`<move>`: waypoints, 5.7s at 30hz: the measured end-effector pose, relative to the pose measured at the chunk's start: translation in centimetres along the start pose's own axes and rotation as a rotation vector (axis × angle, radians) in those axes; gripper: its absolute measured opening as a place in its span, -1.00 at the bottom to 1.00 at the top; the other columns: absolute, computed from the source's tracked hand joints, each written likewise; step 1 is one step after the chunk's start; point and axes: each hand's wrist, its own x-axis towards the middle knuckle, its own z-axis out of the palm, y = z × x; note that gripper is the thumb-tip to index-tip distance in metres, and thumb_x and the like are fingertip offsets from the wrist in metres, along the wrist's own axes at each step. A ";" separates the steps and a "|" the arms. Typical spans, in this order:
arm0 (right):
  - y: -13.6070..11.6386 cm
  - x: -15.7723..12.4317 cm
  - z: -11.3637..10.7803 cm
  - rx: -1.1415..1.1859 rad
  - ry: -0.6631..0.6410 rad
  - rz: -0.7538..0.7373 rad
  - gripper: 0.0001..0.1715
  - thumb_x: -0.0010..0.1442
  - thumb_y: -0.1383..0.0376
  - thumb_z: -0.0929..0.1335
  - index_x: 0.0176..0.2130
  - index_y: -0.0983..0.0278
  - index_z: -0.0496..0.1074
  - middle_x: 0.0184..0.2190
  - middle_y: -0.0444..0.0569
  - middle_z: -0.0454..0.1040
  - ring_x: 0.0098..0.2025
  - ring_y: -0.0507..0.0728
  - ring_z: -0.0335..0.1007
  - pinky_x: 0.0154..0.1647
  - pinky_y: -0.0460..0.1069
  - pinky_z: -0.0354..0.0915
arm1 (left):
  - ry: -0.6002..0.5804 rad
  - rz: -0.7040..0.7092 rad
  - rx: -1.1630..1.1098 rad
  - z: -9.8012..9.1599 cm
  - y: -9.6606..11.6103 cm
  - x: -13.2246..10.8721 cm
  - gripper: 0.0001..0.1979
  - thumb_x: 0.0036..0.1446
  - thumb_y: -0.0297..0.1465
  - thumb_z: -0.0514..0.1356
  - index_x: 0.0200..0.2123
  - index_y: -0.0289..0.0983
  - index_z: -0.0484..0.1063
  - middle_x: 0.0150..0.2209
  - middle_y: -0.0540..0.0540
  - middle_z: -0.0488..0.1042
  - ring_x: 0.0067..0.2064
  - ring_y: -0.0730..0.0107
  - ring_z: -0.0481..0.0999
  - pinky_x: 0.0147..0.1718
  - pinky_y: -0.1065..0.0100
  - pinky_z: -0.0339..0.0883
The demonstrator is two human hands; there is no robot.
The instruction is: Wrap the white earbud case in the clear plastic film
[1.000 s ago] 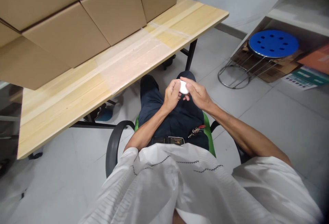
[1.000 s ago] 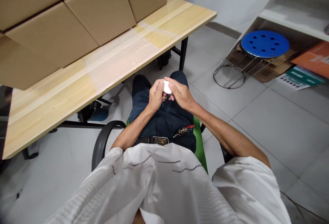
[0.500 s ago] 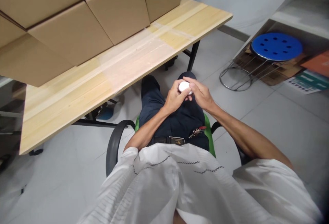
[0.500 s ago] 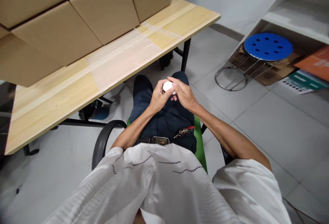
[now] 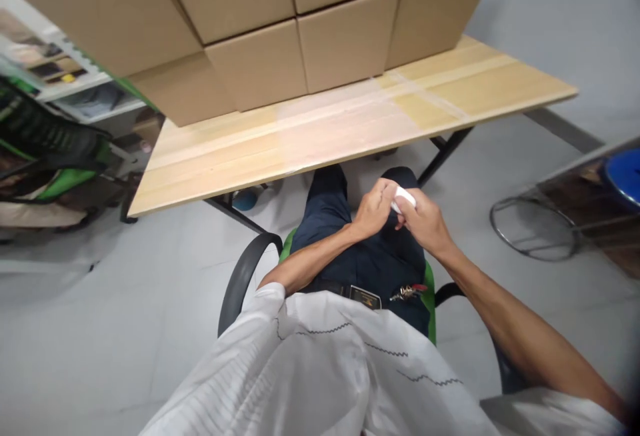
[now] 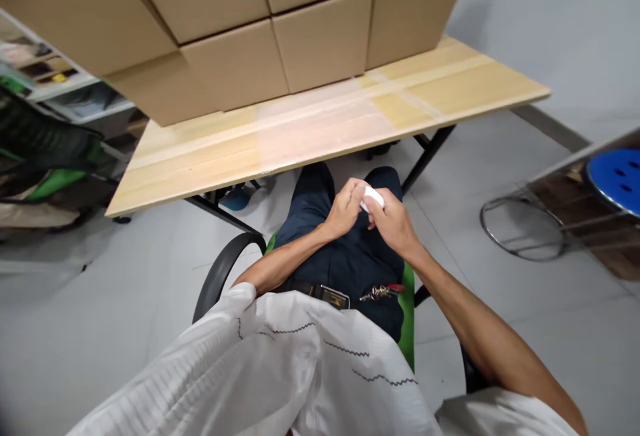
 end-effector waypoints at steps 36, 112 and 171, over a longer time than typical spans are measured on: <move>-9.9 24.4 21.8 0.022 -0.249 -0.018 -0.51 0.42 0.00 0.57 0.19 0.19 0.59 -0.37 -0.07 0.55 -0.41 0.28 0.65 -0.41 0.23 0.74 | 0.334 -0.051 0.918 -29.8 1.0 4.8 -0.63 0.61 -0.34 0.15 0.28 -0.24 0.67 0.12 -0.32 0.76 0.26 -0.16 0.65 0.32 -0.04 0.50; -3.7 13.3 17.6 -0.313 -0.060 -0.950 -0.58 0.76 0.18 0.25 -0.05 0.12 0.66 -0.06 0.16 0.75 0.01 0.37 0.62 0.16 0.29 0.54 | 0.236 0.042 0.944 -28.5 -1.8 5.3 -0.42 0.50 -0.44 0.18 0.49 -0.17 0.66 0.38 -0.33 0.69 0.43 -0.23 0.67 0.48 -0.14 0.54; -7.2 22.2 16.1 -0.444 -0.269 -0.461 -0.43 0.65 -0.02 0.33 0.33 0.13 0.76 0.25 0.10 0.84 0.35 0.49 0.75 0.42 0.31 0.60 | 0.237 0.116 0.730 -23.6 0.9 11.6 -0.76 0.65 -0.28 0.25 0.18 -0.05 0.72 0.15 -0.25 0.68 0.36 -0.20 0.64 0.48 -0.32 0.51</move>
